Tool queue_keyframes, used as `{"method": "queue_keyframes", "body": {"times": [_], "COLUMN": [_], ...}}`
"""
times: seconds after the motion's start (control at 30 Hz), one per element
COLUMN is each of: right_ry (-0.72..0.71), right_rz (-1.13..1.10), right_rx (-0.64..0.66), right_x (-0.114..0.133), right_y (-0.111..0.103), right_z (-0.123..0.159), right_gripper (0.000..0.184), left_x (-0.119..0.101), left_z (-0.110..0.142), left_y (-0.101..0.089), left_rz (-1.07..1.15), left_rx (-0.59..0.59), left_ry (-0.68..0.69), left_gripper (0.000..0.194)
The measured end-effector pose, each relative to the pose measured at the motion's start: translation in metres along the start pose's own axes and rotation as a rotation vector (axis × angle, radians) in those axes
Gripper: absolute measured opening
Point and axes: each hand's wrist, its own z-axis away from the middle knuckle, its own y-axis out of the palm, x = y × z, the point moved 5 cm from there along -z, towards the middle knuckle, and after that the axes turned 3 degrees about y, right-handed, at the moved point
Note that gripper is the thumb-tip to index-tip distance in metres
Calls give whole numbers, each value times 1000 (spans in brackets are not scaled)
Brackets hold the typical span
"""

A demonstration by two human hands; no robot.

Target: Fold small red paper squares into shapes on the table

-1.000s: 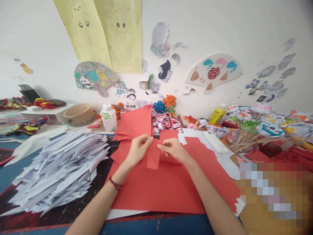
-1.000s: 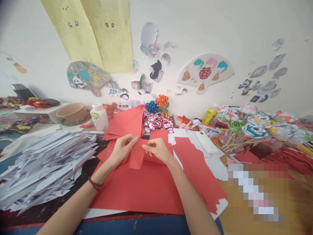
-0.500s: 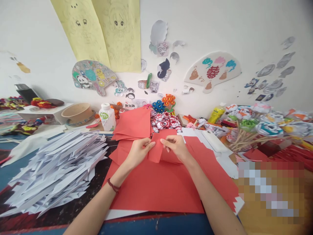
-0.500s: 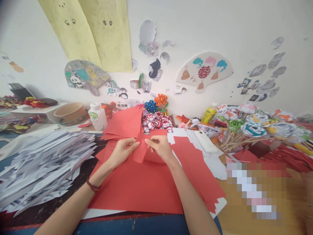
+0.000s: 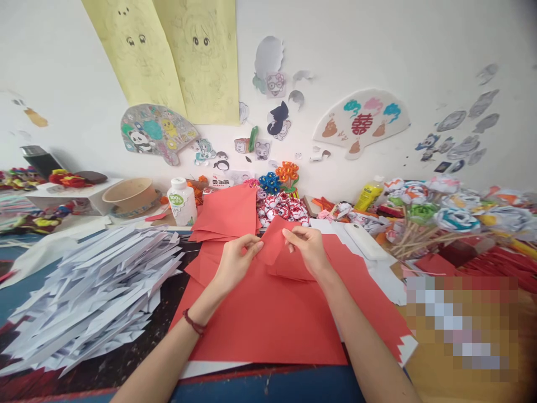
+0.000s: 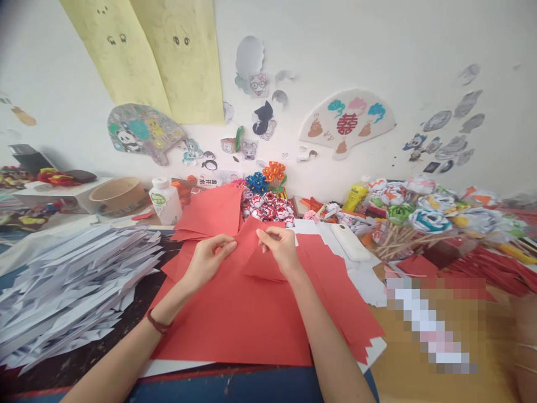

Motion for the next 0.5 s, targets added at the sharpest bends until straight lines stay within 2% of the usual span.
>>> {"method": "queue_keyframes", "body": {"times": [0.1,0.2,0.33,0.4,0.5], "right_ry": [99,162,68,23,10], "right_rz": [9,111,211,245,264], "right_rx": [93,170,149,164,224], "right_x": [-7,-13,-14,-15,-18], "right_y": [1,3,6,10,17], "right_z": [-2,-2,-1,0,1], "right_gripper": [35,34,41,49,51], "left_x": [5,9,7,4,-2], "left_z": [-3,-6,-7,-6,-5], "left_y": [-5,-8,-8,-6,-3], "left_rz": [-72,-168,-297,-335,-302], "left_rx": [15,108,218,224,186], "left_ry": [10,68,161,192,189], "left_gripper": [27,26,27,26,28]}}
